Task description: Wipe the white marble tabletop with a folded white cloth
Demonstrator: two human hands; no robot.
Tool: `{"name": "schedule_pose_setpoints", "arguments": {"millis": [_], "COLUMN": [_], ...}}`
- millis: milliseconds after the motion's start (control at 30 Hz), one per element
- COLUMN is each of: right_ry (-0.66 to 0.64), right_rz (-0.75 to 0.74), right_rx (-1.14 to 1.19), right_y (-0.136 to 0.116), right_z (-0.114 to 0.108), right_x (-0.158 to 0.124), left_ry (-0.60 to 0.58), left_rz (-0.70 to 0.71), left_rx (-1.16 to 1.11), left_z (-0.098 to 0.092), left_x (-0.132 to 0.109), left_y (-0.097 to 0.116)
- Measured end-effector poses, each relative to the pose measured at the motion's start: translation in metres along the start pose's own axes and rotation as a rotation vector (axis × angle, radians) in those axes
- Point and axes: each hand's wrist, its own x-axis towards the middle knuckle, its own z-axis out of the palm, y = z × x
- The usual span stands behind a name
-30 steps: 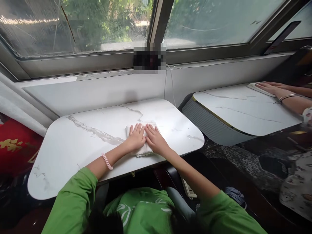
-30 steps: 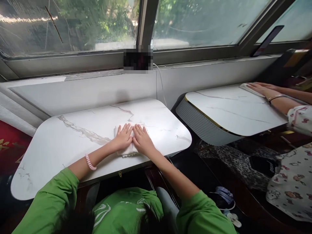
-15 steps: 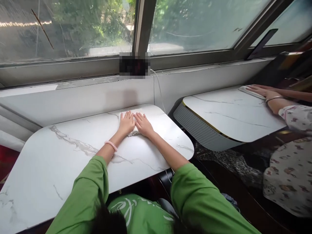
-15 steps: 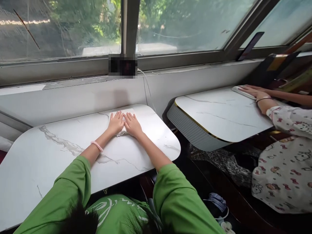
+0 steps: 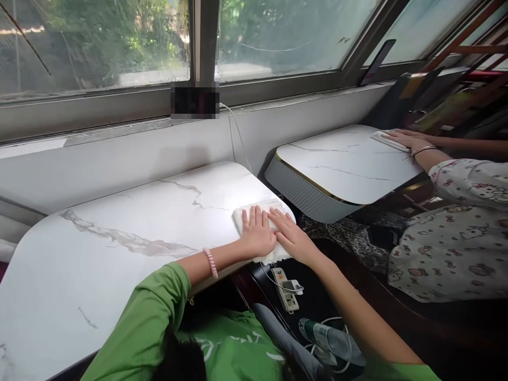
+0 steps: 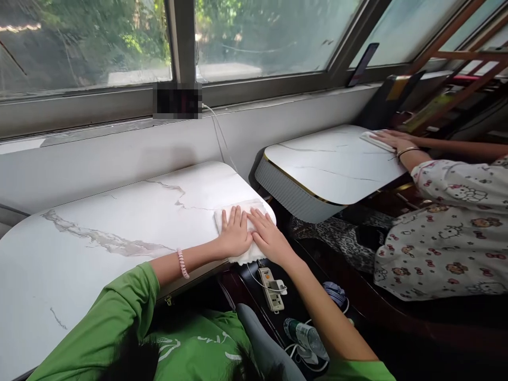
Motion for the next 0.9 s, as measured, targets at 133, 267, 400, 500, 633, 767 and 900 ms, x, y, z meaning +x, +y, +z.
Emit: {"name": "schedule_pose_setpoints", "arguments": {"millis": [133,267,400,500,633,767,900], "right_ry": [0.03,0.031,0.012,0.022,0.014,0.002,-0.01], "right_rz": [0.012,0.002,-0.03,-0.004,0.007,0.012,-0.027], "right_rx": [-0.026,-0.048,-0.086,-0.115,-0.14,-0.161,-0.162], "right_y": [0.009,0.02,0.03,0.034,0.039,0.045,0.051], "right_z": [0.005,0.015,0.029,0.038,0.045,0.049,0.049], "right_x": [0.021,0.067,0.124,0.167,0.215,0.245,0.249], "left_ry": [0.014,0.054,0.091,0.129,0.195,0.252,0.301], "left_rz": [0.011,-0.046,-0.145,-0.168,-0.204,-0.215,-0.229], "left_rx": [0.005,0.016,0.029,0.056,0.082,0.121,0.151], "left_z": [-0.002,-0.011,-0.021,-0.029,-0.035,-0.038,-0.036], "left_x": [0.018,0.046,0.08,0.107,0.139,0.159,0.163], "left_y": [-0.01,-0.037,-0.071,-0.099,-0.131,-0.149,-0.151]}}
